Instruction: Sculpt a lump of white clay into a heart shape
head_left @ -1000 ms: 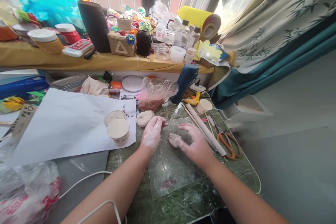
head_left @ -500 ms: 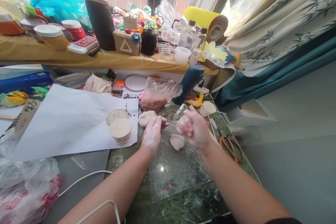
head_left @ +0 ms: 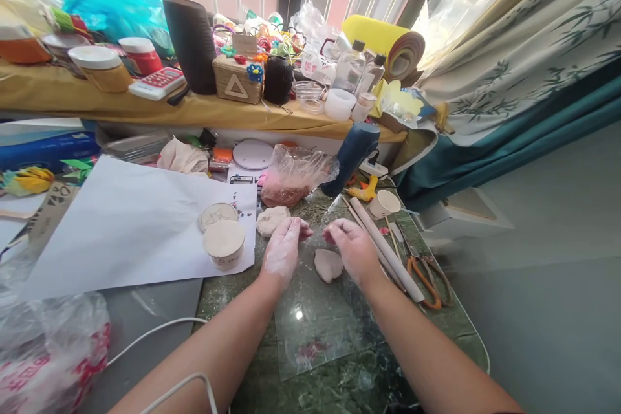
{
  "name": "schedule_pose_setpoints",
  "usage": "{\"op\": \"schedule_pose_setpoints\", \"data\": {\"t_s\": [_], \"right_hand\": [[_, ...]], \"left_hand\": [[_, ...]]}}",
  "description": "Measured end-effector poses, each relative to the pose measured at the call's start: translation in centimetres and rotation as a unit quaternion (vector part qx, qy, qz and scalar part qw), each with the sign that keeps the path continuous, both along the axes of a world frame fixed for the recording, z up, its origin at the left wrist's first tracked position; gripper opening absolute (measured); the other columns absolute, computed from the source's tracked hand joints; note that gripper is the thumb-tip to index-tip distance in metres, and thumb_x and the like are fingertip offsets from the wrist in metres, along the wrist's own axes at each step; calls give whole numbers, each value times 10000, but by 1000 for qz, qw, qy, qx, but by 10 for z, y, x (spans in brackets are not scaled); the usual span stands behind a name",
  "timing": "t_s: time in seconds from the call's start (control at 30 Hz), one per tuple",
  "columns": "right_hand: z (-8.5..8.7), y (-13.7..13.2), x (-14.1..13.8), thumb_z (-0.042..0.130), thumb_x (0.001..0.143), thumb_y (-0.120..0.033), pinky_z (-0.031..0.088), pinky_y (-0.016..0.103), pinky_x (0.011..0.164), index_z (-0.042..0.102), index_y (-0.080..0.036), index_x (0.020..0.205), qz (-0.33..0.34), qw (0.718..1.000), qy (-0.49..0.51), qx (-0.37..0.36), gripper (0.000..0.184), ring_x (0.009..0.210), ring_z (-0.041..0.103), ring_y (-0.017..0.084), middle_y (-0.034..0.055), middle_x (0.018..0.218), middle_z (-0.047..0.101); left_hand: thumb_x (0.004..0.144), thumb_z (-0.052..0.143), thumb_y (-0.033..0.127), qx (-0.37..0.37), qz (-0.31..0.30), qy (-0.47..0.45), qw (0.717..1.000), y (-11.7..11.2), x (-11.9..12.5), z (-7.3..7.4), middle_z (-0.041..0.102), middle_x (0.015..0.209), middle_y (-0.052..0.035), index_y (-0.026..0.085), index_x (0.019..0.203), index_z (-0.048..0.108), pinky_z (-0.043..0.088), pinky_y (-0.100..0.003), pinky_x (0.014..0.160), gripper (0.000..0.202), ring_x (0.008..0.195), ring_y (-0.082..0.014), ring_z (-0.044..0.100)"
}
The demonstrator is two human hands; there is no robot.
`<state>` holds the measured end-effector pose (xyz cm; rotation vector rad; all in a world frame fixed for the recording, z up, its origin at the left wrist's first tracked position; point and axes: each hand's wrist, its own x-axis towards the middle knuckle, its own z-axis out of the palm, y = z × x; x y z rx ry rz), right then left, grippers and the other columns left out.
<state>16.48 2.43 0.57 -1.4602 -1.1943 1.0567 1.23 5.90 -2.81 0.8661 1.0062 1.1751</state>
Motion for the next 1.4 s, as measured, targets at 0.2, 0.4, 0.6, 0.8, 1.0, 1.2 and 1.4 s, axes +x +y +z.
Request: {"op": "schedule_pose_setpoints", "data": {"t_s": [0.2,0.4,0.6,0.8,1.0,1.2,1.4], "right_hand": [[-27,-58,-7,718,868,-513,322,662,1146,543,-204,1454,48,885,-458,69,685,1407,419,450,196,1509,511],[-35,-59,-4,610,959,-450,418,615,1097,549,-209,1422,85,857,-495,115,526,1273,522,394,168,1340,612],[-28,-56,-2,600,953,-402,420,589,1109,584,-138,1344,114,855,-493,114,472,1239,526,384,182,1286,628],[-24,-58,1,618,928,-336,449,544,1081,625,-158,1265,147,857,-475,136,381,1169,552,352,164,1237,642],[-15,-64,2,706,804,-366,448,507,1068,671,-195,1078,250,843,-441,180,324,1110,572,325,118,1112,664],[-10,-67,2,678,821,-406,489,477,974,698,-219,1002,347,801,-428,233,261,1005,595,288,95,1050,686],[-11,-76,8,668,835,-324,495,468,1017,694,-242,1051,322,819,-414,232,233,1069,633,283,92,1096,705]], "left_hand": [[889,612,616,23,-12,34,999,-3,2,4,685,826,-15,228,820,648,530,-328,868,396,838,-205,675],[913,605,588,59,-40,90,993,-8,1,7,675,818,-15,223,809,645,495,-305,856,382,844,-203,638],[962,550,540,92,-60,120,987,-9,3,5,673,820,-19,225,836,640,484,-301,839,351,834,-200,626],[944,562,552,92,-56,121,987,-9,3,12,668,796,-20,226,812,636,489,-308,843,359,822,-203,624],[936,572,554,93,-54,126,986,-9,3,12,687,813,-25,226,807,647,485,-306,838,360,819,-203,632],[960,547,515,105,-58,128,985,-8,1,9,688,818,-22,224,823,641,477,-299,831,335,819,-197,628],[969,537,524,109,-55,136,983,-7,0,5,691,827,-23,225,832,649,484,-304,838,348,827,-201,636]]}}
